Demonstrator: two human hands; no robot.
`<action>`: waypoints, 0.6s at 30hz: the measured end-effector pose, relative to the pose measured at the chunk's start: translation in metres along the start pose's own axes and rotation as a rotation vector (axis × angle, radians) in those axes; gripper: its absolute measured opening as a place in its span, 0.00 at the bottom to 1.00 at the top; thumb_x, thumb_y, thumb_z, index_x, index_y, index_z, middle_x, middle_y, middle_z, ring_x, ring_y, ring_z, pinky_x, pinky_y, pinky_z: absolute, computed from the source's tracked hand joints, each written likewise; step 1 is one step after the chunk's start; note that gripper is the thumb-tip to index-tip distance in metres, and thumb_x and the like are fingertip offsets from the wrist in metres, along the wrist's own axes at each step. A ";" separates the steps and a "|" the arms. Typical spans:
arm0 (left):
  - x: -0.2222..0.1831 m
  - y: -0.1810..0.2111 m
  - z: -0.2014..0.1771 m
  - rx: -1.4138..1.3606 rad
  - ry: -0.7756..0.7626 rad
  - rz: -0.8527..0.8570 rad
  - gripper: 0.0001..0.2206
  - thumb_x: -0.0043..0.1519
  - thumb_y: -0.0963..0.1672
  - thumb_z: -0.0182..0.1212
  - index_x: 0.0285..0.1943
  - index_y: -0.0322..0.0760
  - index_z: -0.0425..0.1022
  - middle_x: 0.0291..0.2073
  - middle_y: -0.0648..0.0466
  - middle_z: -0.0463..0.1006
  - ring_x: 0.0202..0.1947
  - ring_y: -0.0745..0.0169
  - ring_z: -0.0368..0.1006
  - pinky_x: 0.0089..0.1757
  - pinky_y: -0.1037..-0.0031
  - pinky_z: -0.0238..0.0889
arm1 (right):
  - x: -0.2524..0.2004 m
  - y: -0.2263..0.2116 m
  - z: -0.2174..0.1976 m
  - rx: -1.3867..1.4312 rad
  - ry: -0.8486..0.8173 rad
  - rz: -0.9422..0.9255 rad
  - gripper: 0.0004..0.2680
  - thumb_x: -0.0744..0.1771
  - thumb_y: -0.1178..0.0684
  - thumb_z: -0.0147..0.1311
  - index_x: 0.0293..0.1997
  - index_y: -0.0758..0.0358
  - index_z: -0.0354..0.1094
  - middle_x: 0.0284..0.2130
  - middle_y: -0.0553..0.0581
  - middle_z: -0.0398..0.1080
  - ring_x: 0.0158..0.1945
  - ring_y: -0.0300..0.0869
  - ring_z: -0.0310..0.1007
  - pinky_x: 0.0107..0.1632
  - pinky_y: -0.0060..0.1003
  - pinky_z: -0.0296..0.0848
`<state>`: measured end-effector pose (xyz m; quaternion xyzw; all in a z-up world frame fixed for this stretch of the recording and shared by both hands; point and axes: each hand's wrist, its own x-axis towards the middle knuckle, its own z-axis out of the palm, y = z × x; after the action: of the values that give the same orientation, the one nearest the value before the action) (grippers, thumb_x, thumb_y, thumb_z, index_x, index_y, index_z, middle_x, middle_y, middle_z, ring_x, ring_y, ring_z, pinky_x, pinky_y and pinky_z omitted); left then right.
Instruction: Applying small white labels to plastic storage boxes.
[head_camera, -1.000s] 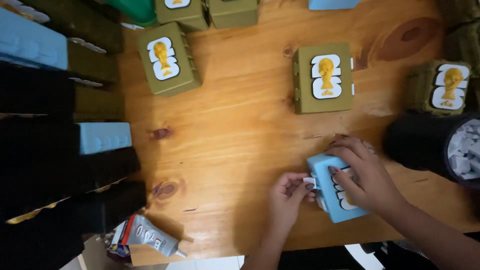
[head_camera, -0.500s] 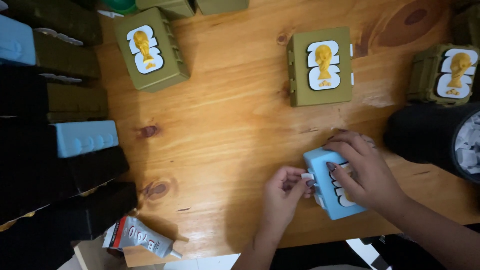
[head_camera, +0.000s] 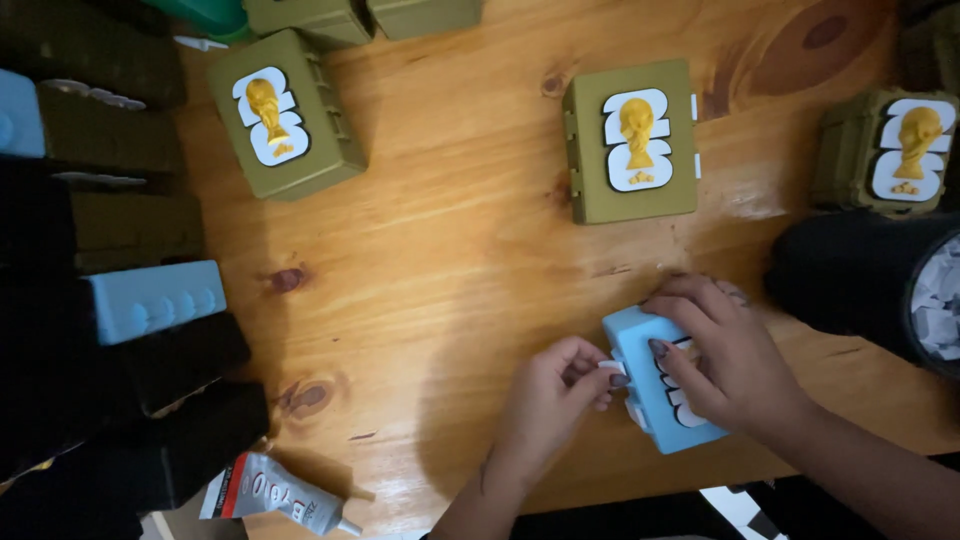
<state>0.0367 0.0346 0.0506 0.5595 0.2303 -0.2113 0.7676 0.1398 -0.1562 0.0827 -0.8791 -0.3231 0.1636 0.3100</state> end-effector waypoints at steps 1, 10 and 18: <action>0.002 -0.001 -0.001 0.001 -0.001 -0.003 0.03 0.62 0.38 0.61 0.41 0.30 0.75 0.27 0.54 0.77 0.25 0.70 0.71 0.31 0.81 0.66 | -0.001 0.001 0.001 0.001 0.000 0.003 0.15 0.61 0.53 0.50 0.51 0.63 0.68 0.52 0.60 0.67 0.50 0.53 0.67 0.53 0.45 0.64; 0.018 -0.010 -0.012 0.155 -0.139 0.057 0.02 0.65 0.39 0.59 0.41 0.33 0.71 0.25 0.55 0.77 0.21 0.70 0.70 0.27 0.80 0.64 | -0.006 0.015 0.010 -0.122 -0.042 0.026 0.17 0.61 0.49 0.51 0.55 0.59 0.68 0.52 0.58 0.67 0.50 0.56 0.65 0.50 0.47 0.65; 0.035 -0.001 -0.027 0.068 -0.346 -0.027 0.05 0.66 0.40 0.57 0.42 0.33 0.65 0.24 0.52 0.73 0.21 0.67 0.70 0.26 0.78 0.66 | -0.004 0.017 0.013 -0.161 -0.018 0.044 0.18 0.60 0.50 0.53 0.55 0.59 0.67 0.51 0.59 0.68 0.49 0.56 0.65 0.53 0.47 0.64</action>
<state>0.0615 0.0576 0.0218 0.5372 0.0948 -0.3223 0.7736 0.1381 -0.1637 0.0624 -0.9065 -0.3185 0.1518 0.2320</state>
